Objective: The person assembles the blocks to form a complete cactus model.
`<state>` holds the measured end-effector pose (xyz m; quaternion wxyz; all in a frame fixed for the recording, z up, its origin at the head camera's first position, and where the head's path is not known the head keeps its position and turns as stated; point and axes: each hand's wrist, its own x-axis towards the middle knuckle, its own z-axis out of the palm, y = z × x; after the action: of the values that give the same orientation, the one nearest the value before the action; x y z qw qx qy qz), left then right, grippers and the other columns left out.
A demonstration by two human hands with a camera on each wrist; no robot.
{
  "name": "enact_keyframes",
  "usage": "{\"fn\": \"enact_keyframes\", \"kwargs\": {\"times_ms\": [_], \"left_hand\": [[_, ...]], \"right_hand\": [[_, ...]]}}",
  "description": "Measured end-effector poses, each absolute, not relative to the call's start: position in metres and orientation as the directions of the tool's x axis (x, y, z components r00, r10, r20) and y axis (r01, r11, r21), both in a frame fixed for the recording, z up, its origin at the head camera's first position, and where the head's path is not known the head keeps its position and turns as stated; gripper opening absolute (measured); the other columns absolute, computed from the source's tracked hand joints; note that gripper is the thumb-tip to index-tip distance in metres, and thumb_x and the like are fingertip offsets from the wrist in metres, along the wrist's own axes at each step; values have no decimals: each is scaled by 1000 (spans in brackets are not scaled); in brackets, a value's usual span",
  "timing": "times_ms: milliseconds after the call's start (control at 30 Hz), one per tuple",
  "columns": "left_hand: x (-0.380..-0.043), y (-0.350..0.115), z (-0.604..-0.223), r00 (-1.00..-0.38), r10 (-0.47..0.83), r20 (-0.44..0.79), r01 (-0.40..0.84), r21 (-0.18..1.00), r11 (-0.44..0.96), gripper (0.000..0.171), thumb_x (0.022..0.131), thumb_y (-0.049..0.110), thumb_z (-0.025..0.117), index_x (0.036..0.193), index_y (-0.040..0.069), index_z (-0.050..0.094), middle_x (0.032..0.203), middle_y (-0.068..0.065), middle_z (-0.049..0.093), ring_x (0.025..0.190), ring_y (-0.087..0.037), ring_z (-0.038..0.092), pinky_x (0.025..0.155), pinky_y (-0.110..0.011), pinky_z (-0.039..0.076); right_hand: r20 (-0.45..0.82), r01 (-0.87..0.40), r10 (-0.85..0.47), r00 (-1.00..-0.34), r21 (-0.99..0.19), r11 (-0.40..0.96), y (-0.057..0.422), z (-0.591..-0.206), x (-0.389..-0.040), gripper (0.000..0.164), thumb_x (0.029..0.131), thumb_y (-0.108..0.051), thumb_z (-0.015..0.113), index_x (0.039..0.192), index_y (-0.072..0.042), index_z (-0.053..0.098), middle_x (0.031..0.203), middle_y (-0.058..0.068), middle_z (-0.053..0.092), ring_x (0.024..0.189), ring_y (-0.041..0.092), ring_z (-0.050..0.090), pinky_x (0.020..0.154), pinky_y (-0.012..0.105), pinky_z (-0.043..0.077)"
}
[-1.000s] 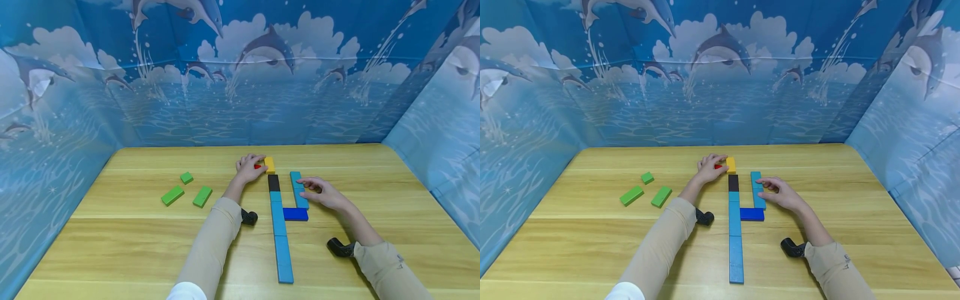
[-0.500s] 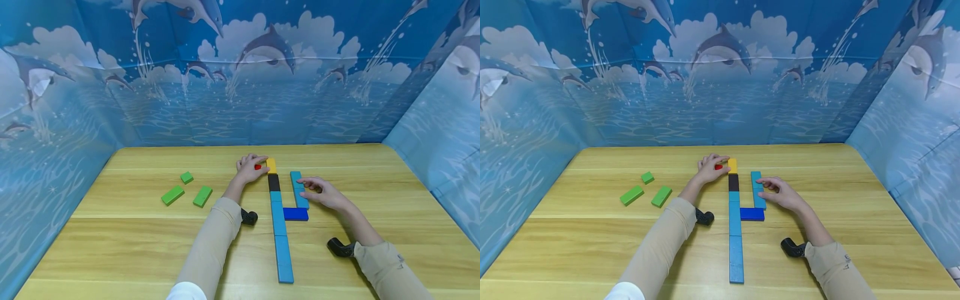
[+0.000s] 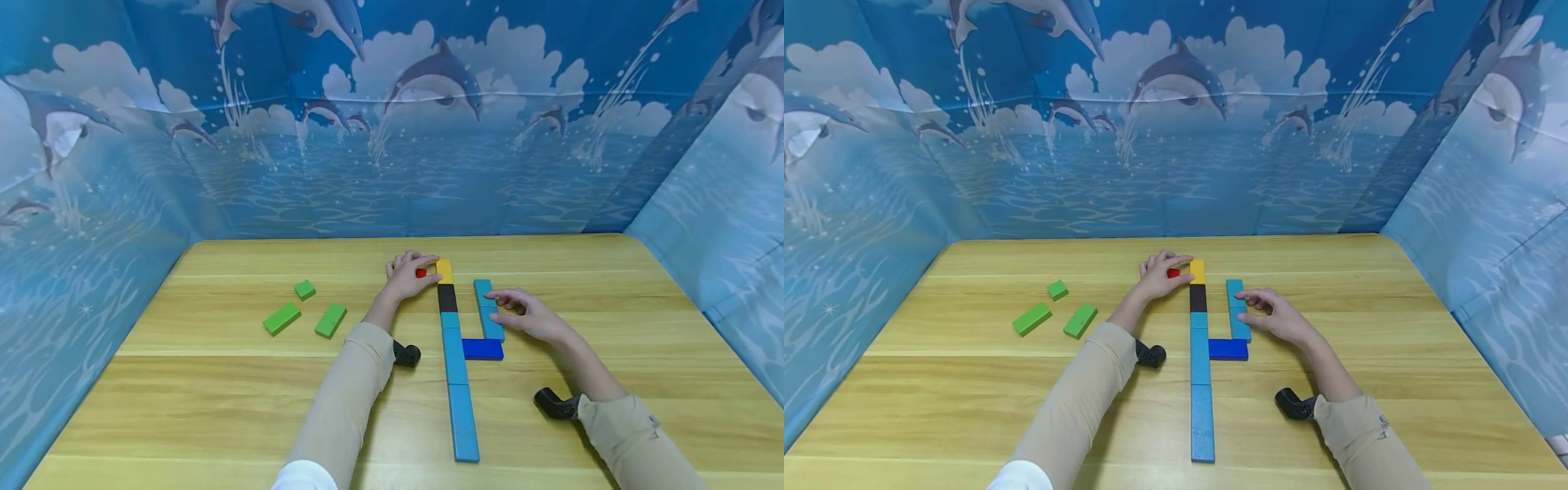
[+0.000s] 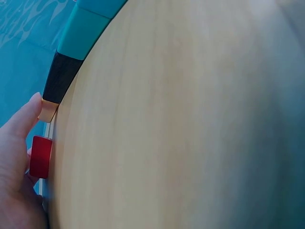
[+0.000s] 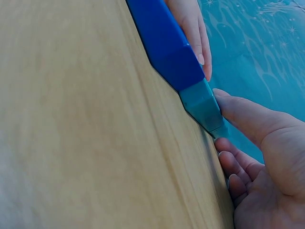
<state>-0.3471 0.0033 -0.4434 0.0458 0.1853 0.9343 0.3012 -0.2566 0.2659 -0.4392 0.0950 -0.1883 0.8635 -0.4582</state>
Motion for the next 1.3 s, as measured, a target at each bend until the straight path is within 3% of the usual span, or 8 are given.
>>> {"fn": "enact_keyframes", "kwargs": {"times_ms": [633, 967, 1167, 1300], "left_hand": [[-345, 4, -441, -923, 382, 44, 331, 596, 731, 51, 87, 48, 55, 134, 31, 47, 129, -2, 39, 112, -22, 31, 95, -43, 15], [-348, -14, -440, -936, 322, 140, 299, 797, 524, 53, 85, 31, 65, 133, 18, 48, 126, -4, 47, 119, -25, 34, 98, -49, 15], [-347, -33, -438, -926, 348, 150, 331, 768, 549, 50, 82, 24, 69, 129, 16, 52, 120, -4, 52, 114, -26, 43, 98, -50, 16], [-346, -43, -441, -918, 376, 127, 344, 730, 591, 52, 80, 25, 71, 128, 17, 53, 124, -3, 52, 121, -27, 38, 98, -49, 15]], "right_hand": [[23, -250, -414, -910, -827, 503, 267, -439, -256, 42, 90, -19, 59, 127, -3, 50, 109, 14, 46, 88, 24, 38, 72, 29, 35], [19, -240, -413, -910, -838, 490, 266, -441, -256, 42, 89, -19, 60, 128, -4, 50, 110, 14, 46, 89, 24, 38, 72, 30, 36], [22, -245, -415, -909, -835, 492, 267, -441, -256, 42, 89, -19, 60, 128, -5, 50, 111, 14, 46, 90, 24, 39, 73, 30, 36], [25, -250, -417, -909, -832, 495, 266, -441, -257, 42, 89, -19, 60, 128, -5, 50, 110, 14, 47, 90, 23, 39, 73, 29, 36]]}}
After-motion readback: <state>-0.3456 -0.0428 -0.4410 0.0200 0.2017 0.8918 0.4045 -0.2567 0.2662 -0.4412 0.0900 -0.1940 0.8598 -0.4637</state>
